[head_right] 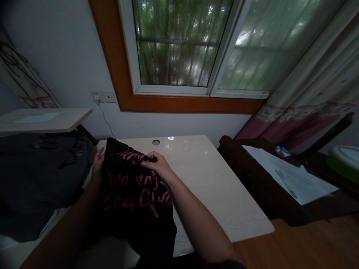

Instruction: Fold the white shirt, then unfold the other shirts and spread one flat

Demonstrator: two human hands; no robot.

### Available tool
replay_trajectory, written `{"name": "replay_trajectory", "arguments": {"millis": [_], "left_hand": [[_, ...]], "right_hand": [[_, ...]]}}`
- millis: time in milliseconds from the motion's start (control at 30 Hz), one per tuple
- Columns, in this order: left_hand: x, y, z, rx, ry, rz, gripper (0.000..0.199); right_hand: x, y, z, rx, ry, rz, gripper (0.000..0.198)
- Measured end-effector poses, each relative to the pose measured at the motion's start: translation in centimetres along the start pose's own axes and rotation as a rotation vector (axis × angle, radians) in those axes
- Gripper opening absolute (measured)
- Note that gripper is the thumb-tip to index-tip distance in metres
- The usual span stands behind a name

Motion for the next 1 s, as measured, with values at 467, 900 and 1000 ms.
{"name": "replay_trajectory", "arguments": {"millis": [467,900,1000], "left_hand": [[1.8,0.3,-1.1,0.386,-0.353,0.351,0.041],[3.6,-2.3,-4.4,0.317,-0.992,0.276,0.039],[3.2,-2.3,-4.0,0.164,-1.276,0.188,0.046]], "right_hand": [[-6.4,-0.8,-14.2,0.553,0.612,-0.569,0.026],[-4.6,-0.3,-23.4,0.839,0.597,-0.415,0.042],[-3.0,-0.6,-23.6,0.674,0.683,-0.293,0.04]]}}
Point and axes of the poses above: each hand's wrist, its own y-axis away from the middle knuckle, its own z-axis out of the palm, x = y × z, the point moved 4 cm from there along -y, towards the middle knuckle, and after that the axes turned 14 degrees about -z, right-handed, at the moved point
